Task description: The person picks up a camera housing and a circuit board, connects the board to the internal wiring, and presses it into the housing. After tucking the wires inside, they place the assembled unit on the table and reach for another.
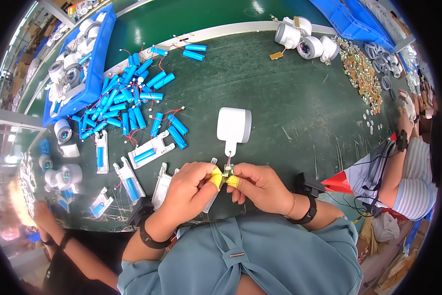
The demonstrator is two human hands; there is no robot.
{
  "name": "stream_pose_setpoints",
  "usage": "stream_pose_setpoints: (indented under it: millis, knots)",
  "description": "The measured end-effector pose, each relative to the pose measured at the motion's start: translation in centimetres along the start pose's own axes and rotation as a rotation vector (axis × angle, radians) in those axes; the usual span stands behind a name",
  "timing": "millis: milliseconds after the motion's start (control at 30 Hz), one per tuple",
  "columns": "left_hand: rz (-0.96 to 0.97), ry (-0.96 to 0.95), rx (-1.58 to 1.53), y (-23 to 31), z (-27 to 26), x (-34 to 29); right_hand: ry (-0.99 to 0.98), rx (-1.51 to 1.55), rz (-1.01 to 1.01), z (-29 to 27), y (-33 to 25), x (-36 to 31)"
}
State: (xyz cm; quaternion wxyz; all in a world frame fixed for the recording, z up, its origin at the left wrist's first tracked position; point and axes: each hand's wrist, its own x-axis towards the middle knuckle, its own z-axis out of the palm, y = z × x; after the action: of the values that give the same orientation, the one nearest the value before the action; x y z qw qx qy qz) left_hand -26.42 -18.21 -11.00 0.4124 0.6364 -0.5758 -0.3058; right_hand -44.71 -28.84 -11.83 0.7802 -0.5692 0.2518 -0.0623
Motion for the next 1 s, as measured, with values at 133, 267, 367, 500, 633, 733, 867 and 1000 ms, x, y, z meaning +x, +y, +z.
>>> stream_pose_setpoints:
  millis: [133, 267, 367, 500, 633, 733, 867, 1000]
  knots:
    - [-0.112, -0.042, -0.067, 0.2, -0.2, 0.1, 0.031, -0.045, -0.025, 0.3, -0.1, 0.1]
    - [-0.189, -0.118, -0.123, 0.2, -0.9, 0.7, 0.081, -0.174, -0.093, 0.8, 0.3, 0.1]
    - [-0.235, -0.244, -0.155, 0.8, -1.8, 1.7, 0.179, -0.372, -0.251, 1.1, 0.7, 0.0]
    - [-0.329, -0.285, -0.174, 0.8, -2.1, 2.0, 0.202, -0.414, -0.324, 1.2, 1.0, 0.1]
    - [-0.343, -0.237, -0.159, 0.9, -1.5, 2.0, 0.233, -0.526, -0.362, 1.2, 0.6, 0.2]
    - [-0.176, 0.015, 0.002, 0.3, 0.7, 0.4, 0.309, -0.597, -0.412, 1.4, 1.4, 0.3]
    - [-0.019, 0.121, 0.087, 0.4, 1.7, -0.3, 0.370, -0.601, -0.416, 1.8, 1.5, 0.5]
    - [0.048, 0.163, 0.113, 1.2, 2.3, 0.0, 0.386, -0.647, -0.450, 1.8, 1.7, 0.5]
